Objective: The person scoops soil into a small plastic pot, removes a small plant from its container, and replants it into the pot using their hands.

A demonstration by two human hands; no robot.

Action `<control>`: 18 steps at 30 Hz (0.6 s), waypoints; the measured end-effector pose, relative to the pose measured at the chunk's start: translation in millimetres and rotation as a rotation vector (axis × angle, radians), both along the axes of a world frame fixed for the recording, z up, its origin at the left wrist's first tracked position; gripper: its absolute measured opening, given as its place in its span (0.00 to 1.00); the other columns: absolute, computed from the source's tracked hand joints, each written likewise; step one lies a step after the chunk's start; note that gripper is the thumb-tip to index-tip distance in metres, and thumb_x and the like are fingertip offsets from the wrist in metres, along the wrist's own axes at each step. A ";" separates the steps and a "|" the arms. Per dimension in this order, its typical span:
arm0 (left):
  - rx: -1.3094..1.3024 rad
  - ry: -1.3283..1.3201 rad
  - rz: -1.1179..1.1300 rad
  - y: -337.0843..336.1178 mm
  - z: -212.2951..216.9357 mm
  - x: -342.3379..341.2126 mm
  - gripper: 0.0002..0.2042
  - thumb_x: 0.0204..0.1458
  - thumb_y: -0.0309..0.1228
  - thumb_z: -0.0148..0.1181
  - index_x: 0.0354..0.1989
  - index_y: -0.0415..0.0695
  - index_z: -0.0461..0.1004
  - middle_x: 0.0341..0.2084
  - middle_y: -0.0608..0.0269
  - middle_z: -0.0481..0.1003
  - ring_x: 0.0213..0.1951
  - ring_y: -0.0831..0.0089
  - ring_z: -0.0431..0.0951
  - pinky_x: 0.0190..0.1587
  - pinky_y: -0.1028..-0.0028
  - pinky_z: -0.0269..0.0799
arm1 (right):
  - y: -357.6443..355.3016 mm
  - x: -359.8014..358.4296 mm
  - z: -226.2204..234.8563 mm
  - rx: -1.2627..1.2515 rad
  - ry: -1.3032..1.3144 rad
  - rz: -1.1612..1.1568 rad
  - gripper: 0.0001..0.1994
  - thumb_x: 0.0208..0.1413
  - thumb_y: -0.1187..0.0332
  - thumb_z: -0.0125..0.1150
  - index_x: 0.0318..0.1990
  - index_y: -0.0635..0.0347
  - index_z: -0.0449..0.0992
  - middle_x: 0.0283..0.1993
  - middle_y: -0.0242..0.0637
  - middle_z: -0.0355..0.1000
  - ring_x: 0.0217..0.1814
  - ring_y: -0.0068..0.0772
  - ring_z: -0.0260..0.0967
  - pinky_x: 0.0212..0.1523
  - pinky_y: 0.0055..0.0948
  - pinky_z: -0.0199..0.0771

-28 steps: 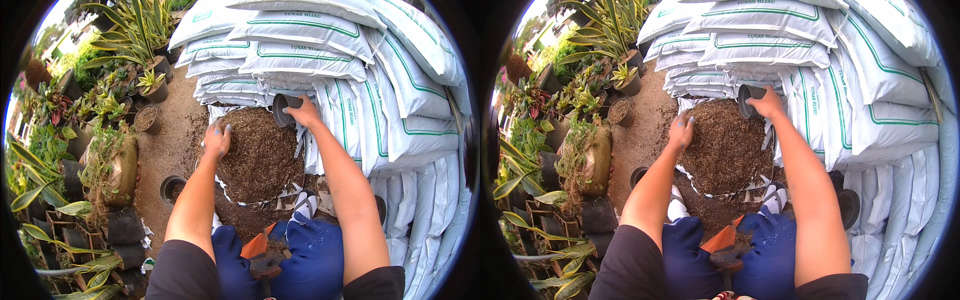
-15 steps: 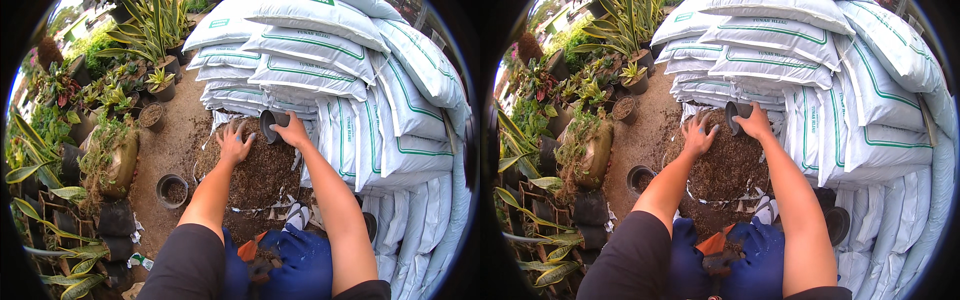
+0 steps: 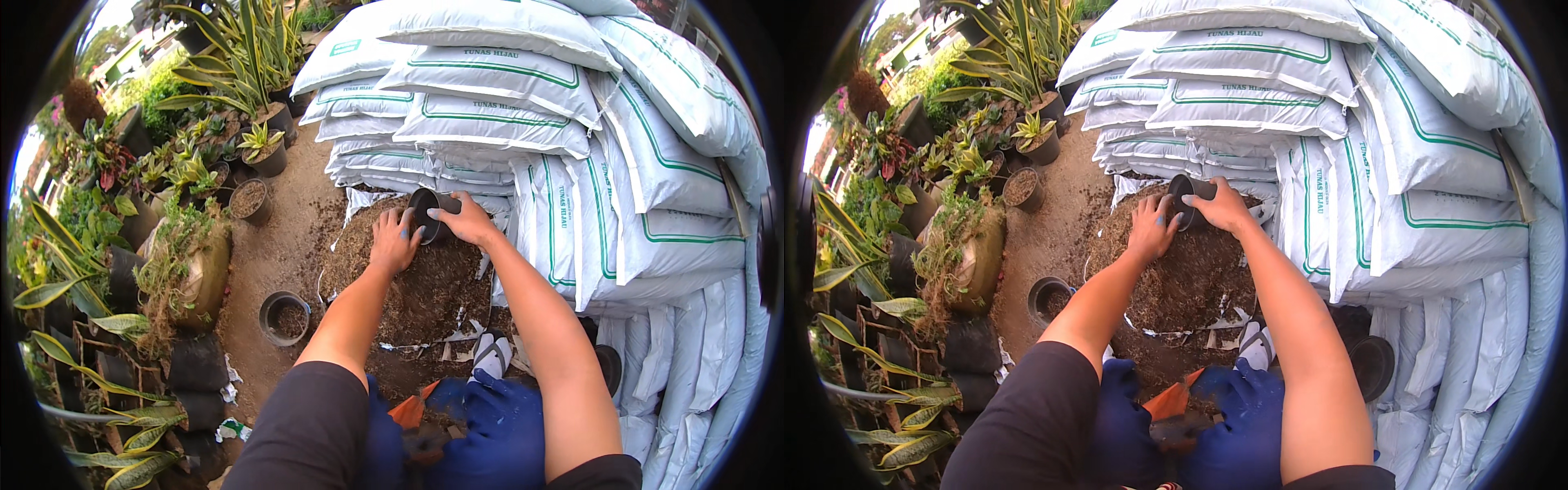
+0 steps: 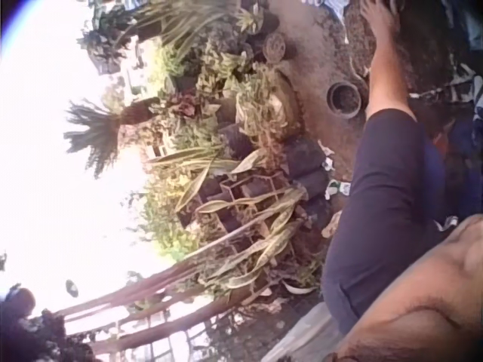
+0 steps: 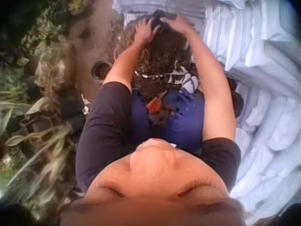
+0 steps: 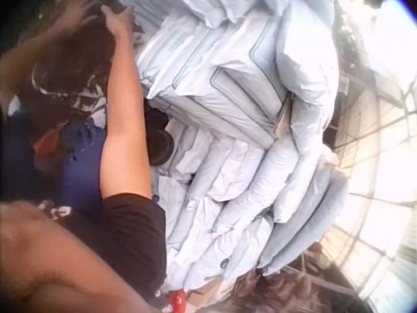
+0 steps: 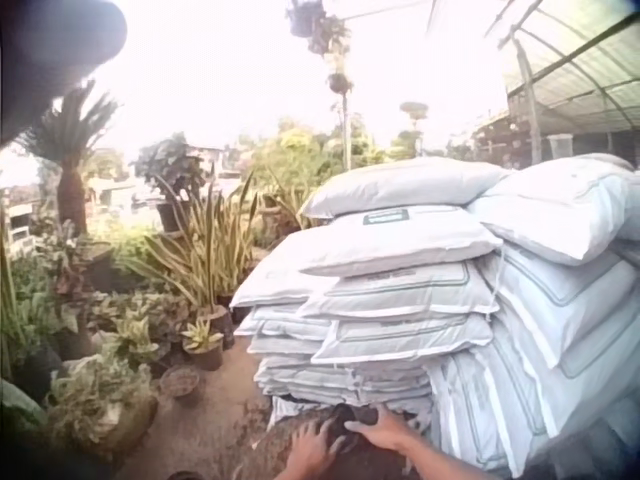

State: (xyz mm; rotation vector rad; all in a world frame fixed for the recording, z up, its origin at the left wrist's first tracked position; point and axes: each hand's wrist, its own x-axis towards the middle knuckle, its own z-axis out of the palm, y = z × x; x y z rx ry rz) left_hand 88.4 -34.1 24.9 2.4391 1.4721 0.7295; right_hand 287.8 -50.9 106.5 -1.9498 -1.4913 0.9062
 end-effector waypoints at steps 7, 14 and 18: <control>0.069 0.068 0.020 5.1 -0.7 -4.2 0.17 0.61 0.42 0.60 0.53 0.46 0.73 0.50 0.53 0.71 0.54 0.52 0.69 0.53 0.52 0.68 | -5.4 -8.8 4.6 0.004 0.092 -0.041 0.48 0.44 0.41 0.75 0.66 0.68 0.65 0.63 0.60 0.71 0.66 0.54 0.70 0.65 0.42 0.69; 0.203 0.212 -0.131 9.0 21.3 -3.7 0.13 0.60 0.41 0.61 0.47 0.47 0.74 0.41 0.55 0.73 0.49 0.55 0.72 0.49 0.57 0.73 | -5.9 -8.0 8.3 0.052 0.135 -0.087 0.46 0.46 0.43 0.75 0.65 0.68 0.67 0.62 0.59 0.72 0.65 0.53 0.70 0.64 0.42 0.69; 0.235 0.161 -0.149 7.9 46.1 -21.4 0.14 0.59 0.41 0.62 0.47 0.47 0.74 0.41 0.56 0.73 0.49 0.55 0.73 0.49 0.58 0.74 | -13.2 -20.0 30.1 -0.037 0.347 -0.116 0.44 0.50 0.43 0.73 0.68 0.62 0.64 0.67 0.53 0.66 0.65 0.50 0.69 0.60 0.47 0.75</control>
